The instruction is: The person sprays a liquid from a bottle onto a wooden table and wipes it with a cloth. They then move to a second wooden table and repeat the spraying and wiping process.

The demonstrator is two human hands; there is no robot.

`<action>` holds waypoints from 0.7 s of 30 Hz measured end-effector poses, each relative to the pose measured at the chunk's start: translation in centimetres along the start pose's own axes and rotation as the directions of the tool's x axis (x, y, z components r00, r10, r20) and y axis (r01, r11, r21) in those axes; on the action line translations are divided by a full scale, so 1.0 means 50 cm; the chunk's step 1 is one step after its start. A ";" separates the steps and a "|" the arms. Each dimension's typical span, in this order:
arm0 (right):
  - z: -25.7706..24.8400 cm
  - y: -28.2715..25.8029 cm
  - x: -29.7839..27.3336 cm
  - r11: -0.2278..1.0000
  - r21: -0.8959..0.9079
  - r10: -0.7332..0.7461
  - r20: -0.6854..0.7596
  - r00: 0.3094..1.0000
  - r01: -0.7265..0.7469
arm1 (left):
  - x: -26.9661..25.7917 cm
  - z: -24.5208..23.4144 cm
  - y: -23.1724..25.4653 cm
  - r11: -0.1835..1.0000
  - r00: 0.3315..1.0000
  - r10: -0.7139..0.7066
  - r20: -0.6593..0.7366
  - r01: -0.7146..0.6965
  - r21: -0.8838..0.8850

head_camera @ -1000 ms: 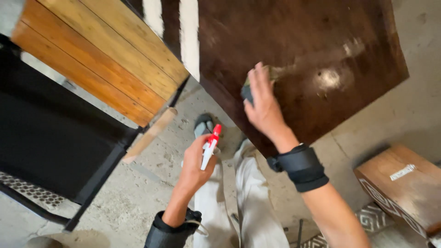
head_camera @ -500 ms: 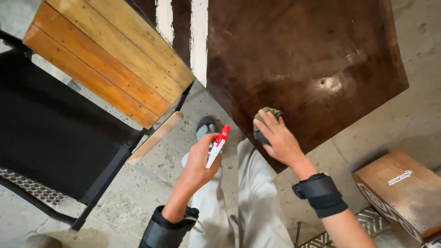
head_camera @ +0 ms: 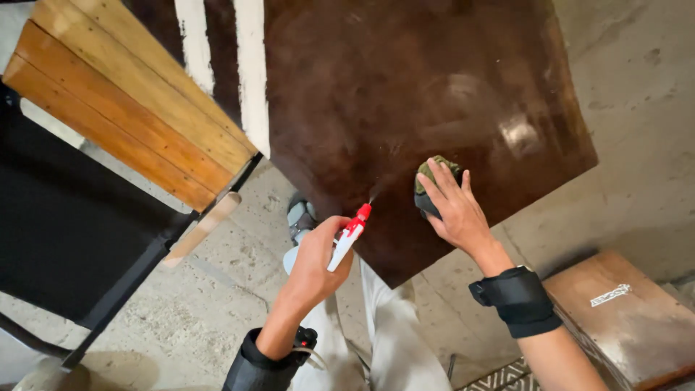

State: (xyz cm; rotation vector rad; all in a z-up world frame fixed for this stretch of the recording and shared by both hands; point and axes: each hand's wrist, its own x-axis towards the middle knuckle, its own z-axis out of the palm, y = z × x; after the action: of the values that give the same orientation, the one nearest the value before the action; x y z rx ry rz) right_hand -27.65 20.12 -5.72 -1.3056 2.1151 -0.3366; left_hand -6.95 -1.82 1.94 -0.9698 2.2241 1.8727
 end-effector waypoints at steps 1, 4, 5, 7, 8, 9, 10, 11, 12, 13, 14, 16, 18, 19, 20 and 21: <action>-0.009 0.018 -0.002 1.000 0.004 -0.002 0.002 1.000 0.002 | 0.008 0.005 0.023 1.000 1.000 -0.005 -0.002 0.005 0.002; -0.036 0.073 -0.017 1.000 -0.018 0.007 -0.061 0.998 -0.008 | 0.036 0.030 0.071 0.994 0.994 -0.110 0.023 0.111 -0.022; -0.047 0.088 -0.019 1.000 0.003 0.009 -0.080 0.997 -0.009 | 0.046 0.039 0.078 0.993 0.994 -0.112 0.014 0.112 -0.030; -0.065 0.111 -0.029 1.000 0.026 0.013 -0.096 0.995 -0.010 | 0.057 0.050 0.096 0.992 0.993 -0.116 0.007 0.116 -0.040; -0.072 0.122 -0.030 0.998 0.058 0.014 -0.122 0.992 -0.007 | 0.063 0.053 0.106 0.992 0.993 -0.121 0.007 0.121 -0.035; -0.078 0.132 -0.032 0.996 0.090 0.015 -0.147 0.989 -0.002 | 0.068 0.054 0.116 0.992 0.992 -0.126 0.006 0.126 -0.029; -0.083 0.138 -0.026 0.996 0.092 0.012 -0.149 0.989 0.002 | 0.072 0.055 0.121 0.992 0.992 -0.126 0.003 0.126 -0.026; -0.087 0.143 -0.020 0.990 0.139 0.071 -0.230 0.971 -0.040 | 0.075 0.057 0.125 0.988 0.988 -0.153 0.008 0.154 -0.029; -0.089 0.145 -0.015 0.978 0.192 0.134 -0.303 0.943 -0.077 | 0.076 0.056 0.128 0.982 0.983 -0.184 0.013 0.184 -0.032; -0.086 0.148 0.013 0.978 0.197 0.131 -0.303 0.944 -0.072 | 0.074 0.057 0.130 0.982 0.982 -0.187 0.009 0.187 -0.027; -0.082 0.152 0.041 0.966 0.235 0.190 -0.367 0.911 -0.107 | 0.076 0.057 0.130 0.985 0.985 -0.171 -0.005 0.170 -0.032; -0.072 0.138 0.107 0.950 0.281 0.249 -0.421 0.872 -0.136 | 0.081 0.056 0.128 0.986 0.987 -0.162 -0.022 0.161 -0.035; -0.055 0.096 0.176 0.990 0.144 0.081 -0.459 0.885 -0.016 | 0.074 0.055 0.125 0.987 0.987 -0.153 -0.049 0.151 -0.047; -0.048 0.048 0.190 0.988 0.152 0.078 -0.446 0.892 -0.010 | 0.062 0.055 0.125 0.985 0.984 -0.170 -0.055 0.167 -0.047; -0.049 0.008 0.214 0.991 0.112 -0.026 -0.388 0.921 0.076 | 0.064 0.053 0.123 0.981 0.980 -0.189 -0.060 0.186 -0.053; -0.052 -0.033 0.238 0.983 0.078 -0.130 -0.325 0.937 0.164 | 0.067 0.052 0.123 0.977 0.976 -0.208 -0.065 0.204 -0.058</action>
State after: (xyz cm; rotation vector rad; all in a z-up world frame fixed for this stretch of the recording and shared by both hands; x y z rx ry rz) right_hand -31.86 8.71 -7.31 -1.4293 2.2286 -0.7575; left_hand -13.57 -0.50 5.08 -1.2407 2.0292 1.8383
